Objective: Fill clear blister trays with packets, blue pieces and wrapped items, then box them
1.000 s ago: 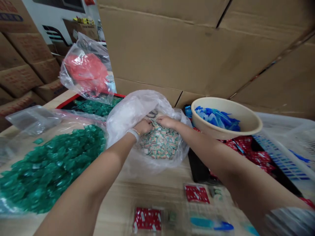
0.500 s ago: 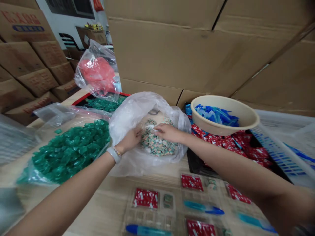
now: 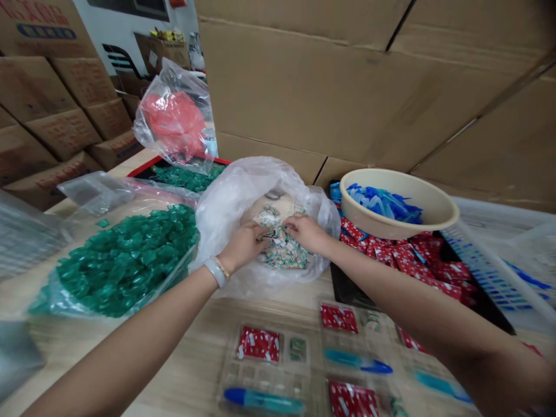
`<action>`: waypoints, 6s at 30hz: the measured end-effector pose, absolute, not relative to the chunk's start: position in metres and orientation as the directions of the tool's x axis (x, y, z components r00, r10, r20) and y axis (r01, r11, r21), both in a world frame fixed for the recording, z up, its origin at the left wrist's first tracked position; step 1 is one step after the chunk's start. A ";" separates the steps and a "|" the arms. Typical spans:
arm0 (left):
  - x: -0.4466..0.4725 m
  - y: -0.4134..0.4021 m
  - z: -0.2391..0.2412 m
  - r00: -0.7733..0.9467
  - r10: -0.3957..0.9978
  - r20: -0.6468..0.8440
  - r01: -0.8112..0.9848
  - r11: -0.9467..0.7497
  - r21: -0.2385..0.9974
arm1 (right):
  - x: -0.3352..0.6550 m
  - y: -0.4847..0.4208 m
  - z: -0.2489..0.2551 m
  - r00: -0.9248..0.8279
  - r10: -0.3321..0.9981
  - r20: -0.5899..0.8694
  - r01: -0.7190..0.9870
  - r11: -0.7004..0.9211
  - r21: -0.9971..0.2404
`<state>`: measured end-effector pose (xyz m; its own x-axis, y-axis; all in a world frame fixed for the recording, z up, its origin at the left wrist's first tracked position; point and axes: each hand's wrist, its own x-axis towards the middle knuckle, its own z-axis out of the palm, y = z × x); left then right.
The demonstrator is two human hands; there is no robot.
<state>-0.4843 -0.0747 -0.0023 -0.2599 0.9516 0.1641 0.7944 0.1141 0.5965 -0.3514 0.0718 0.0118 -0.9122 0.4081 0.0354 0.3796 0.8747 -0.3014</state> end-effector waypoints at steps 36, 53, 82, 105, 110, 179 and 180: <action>-0.499 -0.039 -0.005 -0.232 0.971 0.049 0.831 0.172 0.528 | -0.364 0.087 0.013 -0.911 0.410 -0.055 0.389 0.804 -0.449; -0.489 -0.066 0.006 -0.294 0.956 -0.019 0.730 0.237 0.641 | -0.363 0.080 0.006 -0.950 0.306 -0.055 0.311 0.933 -0.181; -0.505 -0.039 -0.005 -0.254 0.962 0.096 0.740 0.130 0.660 | -0.347 0.086 -0.001 -0.873 0.487 0.025 0.330 0.628 -0.705; -0.503 -0.061 -0.002 -0.191 0.982 -0.011 0.734 0.150 0.662 | -0.345 0.092 0.007 -0.971 0.228 -0.074 0.239 0.945 -0.222; -0.492 -0.047 -0.004 -0.170 0.985 0.012 0.856 0.141 0.498 | -0.342 0.097 0.014 -0.989 0.141 -0.042 0.147 0.964 -0.222; -0.485 -0.040 -0.015 -0.188 0.975 0.115 0.869 0.111 0.482 | -0.385 0.105 0.011 -0.934 0.171 -0.313 0.271 0.912 -0.309; -0.485 -0.043 -0.017 -0.183 0.971 0.151 0.872 0.090 0.482 | -0.383 0.101 0.012 -0.933 0.206 -0.294 0.281 0.930 -0.237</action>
<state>-0.4851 -0.0428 -0.0170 -0.1835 0.9714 0.1506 0.8716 0.0899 0.4820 -0.3831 0.1005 0.0125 -0.9331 0.2064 -0.2944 0.2807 0.9300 -0.2374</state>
